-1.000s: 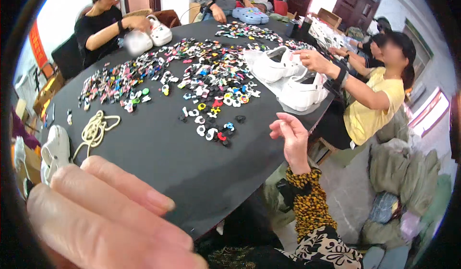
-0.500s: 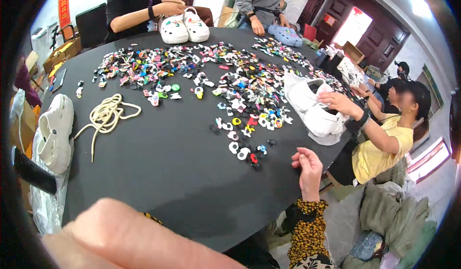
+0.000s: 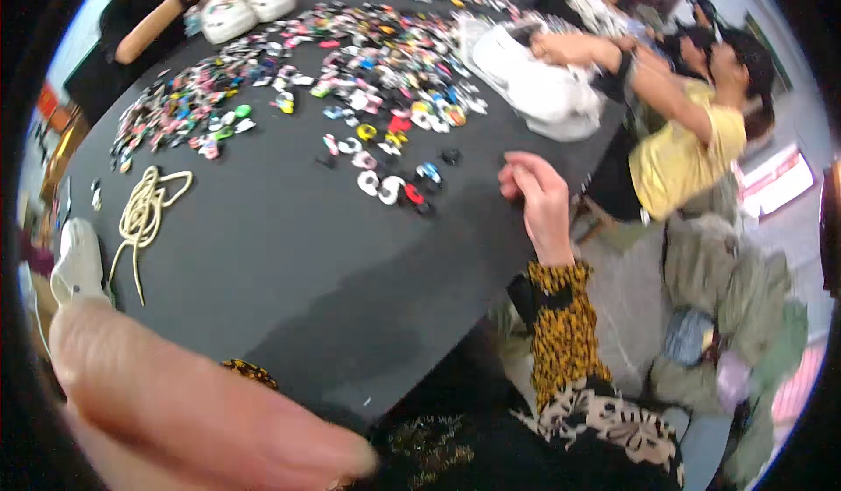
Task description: Manually attaching decorative charms to the holes of foam clogs (crocs style shoes).
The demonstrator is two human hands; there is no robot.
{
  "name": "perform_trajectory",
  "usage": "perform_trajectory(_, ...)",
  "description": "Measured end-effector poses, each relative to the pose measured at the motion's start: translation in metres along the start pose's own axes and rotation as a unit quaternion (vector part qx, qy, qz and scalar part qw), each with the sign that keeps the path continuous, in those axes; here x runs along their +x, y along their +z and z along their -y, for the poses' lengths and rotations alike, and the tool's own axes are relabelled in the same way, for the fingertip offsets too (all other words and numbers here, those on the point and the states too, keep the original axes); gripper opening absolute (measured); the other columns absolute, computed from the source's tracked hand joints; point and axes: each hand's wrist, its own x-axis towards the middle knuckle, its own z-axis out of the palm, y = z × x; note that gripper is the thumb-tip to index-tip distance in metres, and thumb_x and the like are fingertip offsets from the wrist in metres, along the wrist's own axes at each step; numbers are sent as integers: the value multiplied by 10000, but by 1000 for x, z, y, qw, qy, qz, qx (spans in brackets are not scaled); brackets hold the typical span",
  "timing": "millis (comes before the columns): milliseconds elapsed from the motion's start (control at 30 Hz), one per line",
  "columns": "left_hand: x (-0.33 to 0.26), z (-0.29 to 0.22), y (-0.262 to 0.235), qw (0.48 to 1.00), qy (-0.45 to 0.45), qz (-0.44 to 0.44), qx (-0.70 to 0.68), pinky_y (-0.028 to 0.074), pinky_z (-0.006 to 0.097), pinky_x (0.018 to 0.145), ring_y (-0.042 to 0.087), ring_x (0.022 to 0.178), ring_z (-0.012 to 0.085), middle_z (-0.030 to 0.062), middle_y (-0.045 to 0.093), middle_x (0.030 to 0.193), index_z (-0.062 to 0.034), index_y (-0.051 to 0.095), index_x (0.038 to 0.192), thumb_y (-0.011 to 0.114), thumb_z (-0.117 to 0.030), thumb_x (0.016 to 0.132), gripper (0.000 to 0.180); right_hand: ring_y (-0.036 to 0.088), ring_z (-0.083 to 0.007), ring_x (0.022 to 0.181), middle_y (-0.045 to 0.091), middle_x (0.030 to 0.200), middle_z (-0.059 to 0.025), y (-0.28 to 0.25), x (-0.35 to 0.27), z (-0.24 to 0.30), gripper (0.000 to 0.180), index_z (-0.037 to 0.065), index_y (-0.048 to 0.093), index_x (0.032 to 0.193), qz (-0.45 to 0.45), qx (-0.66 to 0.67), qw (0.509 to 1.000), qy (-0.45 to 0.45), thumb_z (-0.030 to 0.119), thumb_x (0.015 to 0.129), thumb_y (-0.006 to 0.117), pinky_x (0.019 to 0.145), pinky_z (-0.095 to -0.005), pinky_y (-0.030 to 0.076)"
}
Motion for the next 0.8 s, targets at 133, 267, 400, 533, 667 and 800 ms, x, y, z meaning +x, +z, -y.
perform_trajectory(133, 51, 2, -9, 996, 11, 69, -54, 439, 519, 806, 608, 958, 310, 181, 619, 1156, -9, 218, 1438, 431, -378, 985, 622, 590, -92, 679, 647, 818, -57, -17, -7, 17, 180, -14, 632, 1040, -3, 23, 999, 46, 50, 927, 507, 637, -224, 494)
perform_trajectory(267, 96, -46, 20, 988, 27, -137, -59, 468, 492, 763, 615, 837, 286, 232, 621, 1046, 35, 499, 1273, 453, -363, 984, 494, 597, -94, 664, 646, 800, -56, -5, -14, 48, 177, -20, 622, 1039, 21, 31, 998, 58, 52, 917, 515, 621, -230, 502)
perform_trajectory(400, 94, -46, 14, 996, 16, -78, -38, 485, 471, 712, 603, 788, 300, 240, 618, 979, 40, 510, 1260, 443, -308, 993, 444, 587, -86, 688, 640, 824, -47, -19, -22, 42, 178, -13, 627, 1037, 19, 31, 995, 90, 79, 928, 522, 657, -223, 488)
perform_trajectory(533, 92, -44, 12, 994, 28, -100, -25, 486, 475, 715, 604, 802, 306, 269, 614, 976, 40, 501, 1269, 433, -281, 998, 426, 599, -96, 669, 648, 806, -56, -19, -20, 42, 183, -17, 632, 1017, 19, 57, 995, 82, 118, 932, 544, 618, -231, 495)
perform_trajectory(667, 94, -40, 7, 996, 32, -80, -5, 481, 489, 729, 603, 806, 320, 272, 614, 999, 34, 487, 1287, 423, -254, 1001, 411, 604, -162, 742, 648, 865, -77, -31, -18, 54, 370, -13, 615, 1074, 30, 218, 965, 143, 317, 992, 468, 692, -306, 496)
perform_trajectory(800, 94, -34, 34, 963, -74, -258, -20, 462, 335, 798, 592, 891, 230, 189, 632, 1016, 57, 579, 1120, 452, -302, 968, 410, 526, -248, 1116, 532, 1258, -146, -24, -28, 115, 611, 32, 451, 1331, 71, 396, 909, 111, 517, 966, 374, 901, -384, 435)
